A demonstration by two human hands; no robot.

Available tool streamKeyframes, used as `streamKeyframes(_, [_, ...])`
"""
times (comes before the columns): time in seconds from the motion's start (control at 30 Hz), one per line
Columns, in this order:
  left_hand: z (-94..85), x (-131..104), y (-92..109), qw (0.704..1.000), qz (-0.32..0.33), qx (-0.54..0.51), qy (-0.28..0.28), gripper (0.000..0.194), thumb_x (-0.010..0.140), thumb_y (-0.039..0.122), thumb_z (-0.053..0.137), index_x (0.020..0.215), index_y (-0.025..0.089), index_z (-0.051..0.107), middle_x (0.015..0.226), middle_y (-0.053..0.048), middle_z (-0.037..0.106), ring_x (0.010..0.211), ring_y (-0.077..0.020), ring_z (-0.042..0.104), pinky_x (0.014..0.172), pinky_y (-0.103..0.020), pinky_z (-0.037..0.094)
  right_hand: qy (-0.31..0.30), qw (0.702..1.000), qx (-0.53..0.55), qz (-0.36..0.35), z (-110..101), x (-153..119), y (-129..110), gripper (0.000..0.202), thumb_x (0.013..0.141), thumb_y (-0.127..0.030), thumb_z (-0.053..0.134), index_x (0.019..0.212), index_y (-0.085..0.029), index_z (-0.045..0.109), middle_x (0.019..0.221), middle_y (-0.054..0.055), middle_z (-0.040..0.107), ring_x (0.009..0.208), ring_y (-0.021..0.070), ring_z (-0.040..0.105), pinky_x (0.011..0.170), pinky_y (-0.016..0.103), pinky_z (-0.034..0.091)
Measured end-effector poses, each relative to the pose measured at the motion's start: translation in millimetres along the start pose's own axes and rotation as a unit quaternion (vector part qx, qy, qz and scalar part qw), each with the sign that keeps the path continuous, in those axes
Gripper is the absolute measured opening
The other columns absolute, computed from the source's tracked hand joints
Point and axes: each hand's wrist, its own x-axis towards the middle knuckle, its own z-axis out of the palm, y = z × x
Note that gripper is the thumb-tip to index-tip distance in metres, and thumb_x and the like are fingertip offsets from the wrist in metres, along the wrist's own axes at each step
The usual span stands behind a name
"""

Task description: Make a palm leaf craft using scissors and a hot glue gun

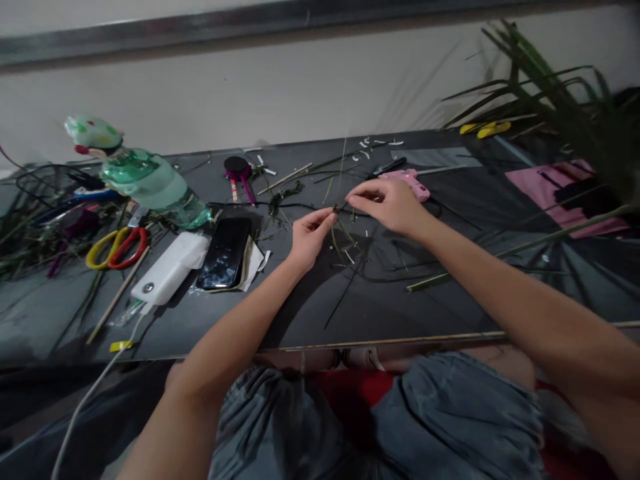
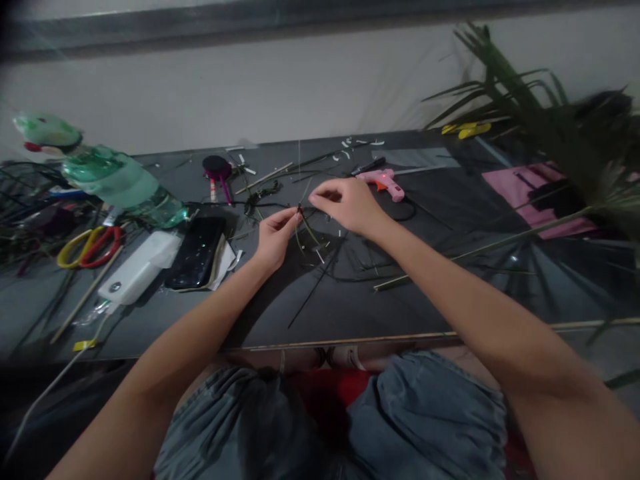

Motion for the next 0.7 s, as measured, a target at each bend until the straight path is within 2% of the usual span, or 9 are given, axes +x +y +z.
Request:
streamKeyframes(0.1, [0.1,-2,1,1.000,0.001,0.005,-0.006,0.022,0.068,0.037,0.082,0.083,0.022,0.077,0.081,-0.003,0.075,0.072,-0.0139,0.065,0.072,-0.030,0.053,-0.008,1.000,0.000,-0.001,13,8,0,0.011,0.079,-0.026,0.067,0.083,-0.018,0.074,0.079,0.004,0.071,0.072,0.0141,0.062,0.068,0.028,0.048])
streamKeyframes(0.3, [1.7,-2,2,1.000,-0.010,-0.014,-0.025,0.027,0.064,0.044,0.084,0.080,0.023,0.078,0.079,-0.003,0.075,0.070,-0.0136,0.064,0.071,-0.030,0.053,-0.017,0.999,0.014,-0.030,18,4,4,0.020,0.077,-0.035,0.068,0.083,-0.017,0.072,0.078,0.005,0.069,0.069,0.0133,0.058,0.063,0.027,0.046])
streamKeyframes(0.47, [2.4,-4,9,0.989,-0.077,-0.060,-0.110,0.038,0.055,0.055,0.086,0.074,0.024,0.077,0.074,-0.002,0.072,0.065,-0.0128,0.061,0.067,-0.029,0.051,-0.081,0.993,0.034,-0.078,5,6,7,0.017,0.077,-0.034,0.065,0.079,-0.017,0.065,0.078,0.003,0.065,0.068,0.0122,0.055,0.065,0.027,0.045])
streamKeyframes(0.63, [-0.8,-7,12,0.973,-0.116,-0.072,-0.187,0.030,0.061,0.049,0.086,0.075,0.023,0.077,0.071,-0.002,0.069,0.063,-0.0126,0.058,0.065,-0.029,0.048,-0.140,0.981,-0.064,-0.119,-12,7,-2,0.011,0.076,-0.030,0.061,0.077,-0.019,0.062,0.072,0.001,0.063,0.065,0.0118,0.053,0.064,0.026,0.042])
streamKeyframes(0.7, [-1.5,-7,11,0.970,-0.117,-0.074,-0.198,0.027,0.063,0.045,0.085,0.076,0.022,0.076,0.072,-0.002,0.069,0.066,-0.0138,0.060,0.067,-0.030,0.048,-0.134,0.971,-0.143,-0.139,-14,6,-7,0.009,0.071,-0.027,0.065,0.072,-0.019,0.061,0.070,0.001,0.062,0.068,0.0139,0.054,0.067,0.028,0.040])
